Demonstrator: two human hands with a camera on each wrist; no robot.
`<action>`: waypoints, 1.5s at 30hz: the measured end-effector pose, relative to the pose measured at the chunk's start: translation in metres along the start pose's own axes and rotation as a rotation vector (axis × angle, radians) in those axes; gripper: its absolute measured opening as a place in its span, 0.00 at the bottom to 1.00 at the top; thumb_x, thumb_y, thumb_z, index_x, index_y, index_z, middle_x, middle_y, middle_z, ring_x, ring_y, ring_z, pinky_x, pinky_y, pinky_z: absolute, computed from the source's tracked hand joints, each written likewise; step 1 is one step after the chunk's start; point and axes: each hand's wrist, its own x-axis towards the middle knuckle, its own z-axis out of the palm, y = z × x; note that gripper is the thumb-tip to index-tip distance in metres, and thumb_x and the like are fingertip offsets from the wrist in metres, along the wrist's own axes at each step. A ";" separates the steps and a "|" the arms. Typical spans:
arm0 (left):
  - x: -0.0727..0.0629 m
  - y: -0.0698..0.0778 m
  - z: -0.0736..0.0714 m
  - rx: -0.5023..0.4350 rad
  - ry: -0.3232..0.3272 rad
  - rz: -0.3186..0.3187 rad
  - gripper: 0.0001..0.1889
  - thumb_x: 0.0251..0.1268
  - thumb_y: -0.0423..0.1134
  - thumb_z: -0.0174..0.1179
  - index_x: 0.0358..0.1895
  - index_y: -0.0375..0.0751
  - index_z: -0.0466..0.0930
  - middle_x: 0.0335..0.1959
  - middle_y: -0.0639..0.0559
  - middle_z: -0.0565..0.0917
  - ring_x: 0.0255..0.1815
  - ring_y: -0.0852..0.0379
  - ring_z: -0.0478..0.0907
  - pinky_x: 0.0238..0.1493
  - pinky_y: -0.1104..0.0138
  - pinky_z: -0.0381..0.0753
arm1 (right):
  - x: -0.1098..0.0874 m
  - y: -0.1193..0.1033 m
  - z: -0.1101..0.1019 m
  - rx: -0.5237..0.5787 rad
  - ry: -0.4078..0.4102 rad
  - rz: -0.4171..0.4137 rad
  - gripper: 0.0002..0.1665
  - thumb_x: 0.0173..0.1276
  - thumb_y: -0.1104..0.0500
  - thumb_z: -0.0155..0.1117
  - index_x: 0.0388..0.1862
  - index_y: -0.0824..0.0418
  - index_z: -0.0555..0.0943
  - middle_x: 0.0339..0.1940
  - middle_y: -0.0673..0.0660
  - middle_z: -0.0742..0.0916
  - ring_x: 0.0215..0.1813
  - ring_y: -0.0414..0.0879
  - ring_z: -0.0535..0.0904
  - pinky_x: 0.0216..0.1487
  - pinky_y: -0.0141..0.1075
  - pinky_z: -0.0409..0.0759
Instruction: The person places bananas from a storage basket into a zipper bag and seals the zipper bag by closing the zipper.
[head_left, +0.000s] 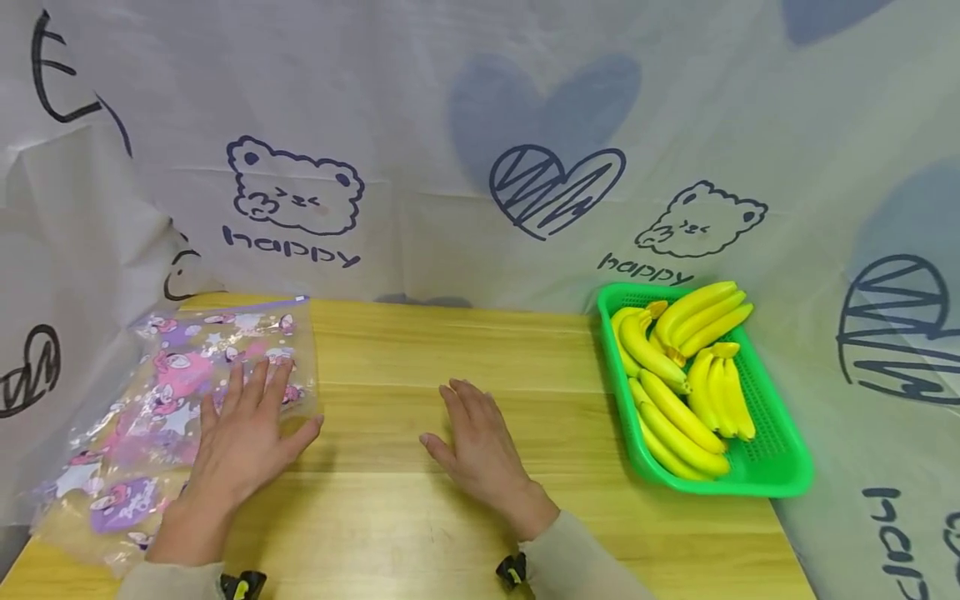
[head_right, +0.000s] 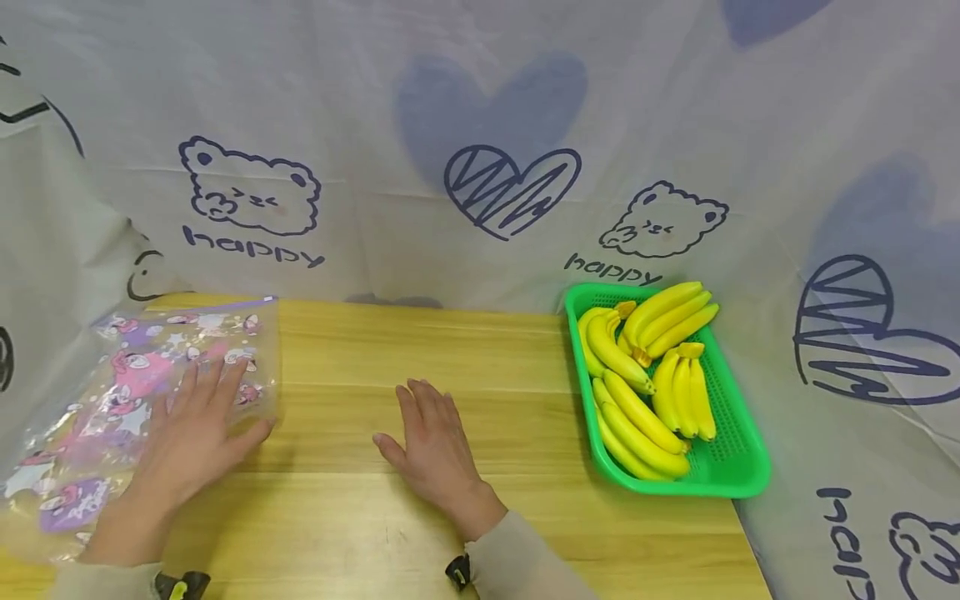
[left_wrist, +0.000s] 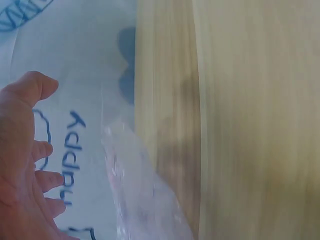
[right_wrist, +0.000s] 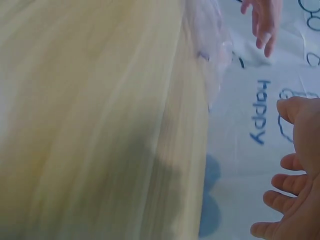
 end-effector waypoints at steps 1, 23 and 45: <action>0.000 -0.005 -0.002 -0.001 0.005 -0.010 0.51 0.74 0.69 0.54 0.87 0.43 0.45 0.85 0.29 0.45 0.85 0.24 0.33 0.71 0.20 0.31 | 0.004 -0.004 0.002 0.001 -0.015 -0.006 0.40 0.79 0.43 0.63 0.78 0.66 0.67 0.78 0.65 0.73 0.79 0.61 0.69 0.79 0.60 0.65; 0.030 -0.066 -0.018 0.005 -0.035 -0.124 0.42 0.83 0.65 0.36 0.86 0.42 0.43 0.83 0.21 0.42 0.80 0.14 0.29 0.61 0.14 0.29 | 0.085 -0.084 0.056 -0.180 -0.217 -0.216 0.44 0.80 0.35 0.56 0.83 0.58 0.62 0.82 0.59 0.69 0.82 0.53 0.66 0.81 0.48 0.66; 0.028 -0.036 0.032 0.050 -0.180 -0.050 0.36 0.87 0.60 0.31 0.86 0.41 0.49 0.85 0.28 0.44 0.82 0.18 0.36 0.64 0.16 0.24 | 0.081 -0.076 0.067 -0.191 -0.307 -0.151 0.46 0.80 0.34 0.54 0.85 0.58 0.59 0.83 0.58 0.67 0.83 0.52 0.64 0.82 0.44 0.64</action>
